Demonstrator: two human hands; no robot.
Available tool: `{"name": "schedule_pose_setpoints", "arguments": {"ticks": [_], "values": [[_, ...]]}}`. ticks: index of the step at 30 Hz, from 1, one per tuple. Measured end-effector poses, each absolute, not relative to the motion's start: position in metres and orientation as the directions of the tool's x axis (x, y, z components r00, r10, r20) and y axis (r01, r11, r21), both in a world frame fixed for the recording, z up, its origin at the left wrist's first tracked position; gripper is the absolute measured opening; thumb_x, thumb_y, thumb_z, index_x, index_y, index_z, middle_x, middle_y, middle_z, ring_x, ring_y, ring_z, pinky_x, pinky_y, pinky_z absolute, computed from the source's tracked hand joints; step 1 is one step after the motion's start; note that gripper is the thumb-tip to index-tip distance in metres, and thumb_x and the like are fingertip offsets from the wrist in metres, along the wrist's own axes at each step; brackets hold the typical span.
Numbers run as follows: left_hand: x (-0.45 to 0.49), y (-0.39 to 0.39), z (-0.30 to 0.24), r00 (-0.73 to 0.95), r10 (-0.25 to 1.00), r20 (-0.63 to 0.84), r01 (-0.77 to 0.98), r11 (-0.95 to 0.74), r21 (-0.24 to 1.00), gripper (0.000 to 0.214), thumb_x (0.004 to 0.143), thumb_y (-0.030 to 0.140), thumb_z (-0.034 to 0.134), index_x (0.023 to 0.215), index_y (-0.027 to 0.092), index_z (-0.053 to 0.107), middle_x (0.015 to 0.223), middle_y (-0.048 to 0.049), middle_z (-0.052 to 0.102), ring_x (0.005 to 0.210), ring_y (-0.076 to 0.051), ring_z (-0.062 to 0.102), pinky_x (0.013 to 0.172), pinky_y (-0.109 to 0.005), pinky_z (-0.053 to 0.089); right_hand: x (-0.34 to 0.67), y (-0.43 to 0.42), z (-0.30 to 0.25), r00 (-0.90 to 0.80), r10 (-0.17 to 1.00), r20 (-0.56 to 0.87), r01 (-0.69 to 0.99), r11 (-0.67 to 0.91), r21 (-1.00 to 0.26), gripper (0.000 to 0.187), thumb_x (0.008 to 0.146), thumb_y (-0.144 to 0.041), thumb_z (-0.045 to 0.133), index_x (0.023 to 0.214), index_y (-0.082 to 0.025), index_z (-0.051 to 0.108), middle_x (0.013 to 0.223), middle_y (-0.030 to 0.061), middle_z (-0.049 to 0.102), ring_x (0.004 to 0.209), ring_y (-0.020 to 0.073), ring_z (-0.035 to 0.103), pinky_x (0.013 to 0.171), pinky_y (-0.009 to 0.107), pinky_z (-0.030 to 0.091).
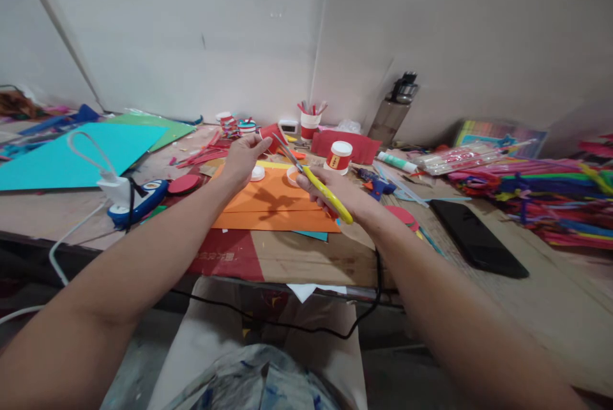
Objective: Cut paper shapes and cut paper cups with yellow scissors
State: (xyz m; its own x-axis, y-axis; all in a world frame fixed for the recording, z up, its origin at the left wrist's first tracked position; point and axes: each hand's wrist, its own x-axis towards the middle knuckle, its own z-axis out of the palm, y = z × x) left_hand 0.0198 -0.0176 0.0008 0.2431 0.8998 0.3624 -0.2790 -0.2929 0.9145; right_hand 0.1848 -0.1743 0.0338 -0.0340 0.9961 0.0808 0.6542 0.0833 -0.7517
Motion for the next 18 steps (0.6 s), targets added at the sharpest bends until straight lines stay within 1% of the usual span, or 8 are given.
{"name": "schedule_pose_setpoints", "arguments": {"ticks": [3,8,12,18], "values": [[0.0205,-0.0195,0.0004,0.270,0.885,0.380,-0.291,-0.302,0.908,0.030,0.069,0.039,0.075,0.066,0.015,0.057,0.064,-0.0006,0.063,0.057,-0.008,0.056,0.059,-0.021,0.046,0.1847,-0.1744,0.0340,-0.031,0.998,0.063,0.651,0.068,-0.756,0.054,0.084,-0.065,0.051,0.111,-0.020,0.062,0.075,0.0026,0.062,0.057,0.0094,0.054,0.053,0.021,0.044],[0.0212,-0.0210,0.0016,0.254,0.885,0.391,-0.320,-0.305,0.897,0.031,0.065,0.037,0.078,0.068,0.015,0.056,0.068,-0.0003,0.064,0.058,-0.010,0.060,0.059,-0.023,0.051,0.1849,-0.1739,0.0343,-0.060,0.995,0.083,0.661,0.102,-0.743,0.059,0.084,-0.068,0.049,0.113,-0.019,0.063,0.074,0.0031,0.062,0.059,0.0103,0.054,0.056,0.022,0.045],[0.0207,-0.0210,0.0022,0.258,0.870,0.421,-0.286,-0.347,0.893,0.030,0.067,0.038,0.077,0.071,0.015,0.059,0.069,-0.0014,0.065,0.060,-0.010,0.061,0.060,-0.023,0.052,0.1842,-0.1735,0.0349,-0.071,0.993,0.090,0.656,0.114,-0.746,0.062,0.084,-0.069,0.047,0.114,-0.017,0.063,0.070,0.0033,0.061,0.063,0.0123,0.056,0.061,0.024,0.047],[0.0203,-0.0207,0.0026,0.220,0.859,0.462,-0.226,-0.416,0.881,0.035,0.067,0.041,0.078,0.066,0.015,0.056,0.066,-0.0014,0.063,0.062,-0.011,0.062,0.062,-0.023,0.053,0.1838,-0.1728,0.0354,-0.065,0.993,0.094,0.666,0.113,-0.737,0.060,0.083,-0.069,0.049,0.114,-0.019,0.064,0.068,0.0031,0.061,0.065,0.0138,0.057,0.065,0.027,0.048]]}}
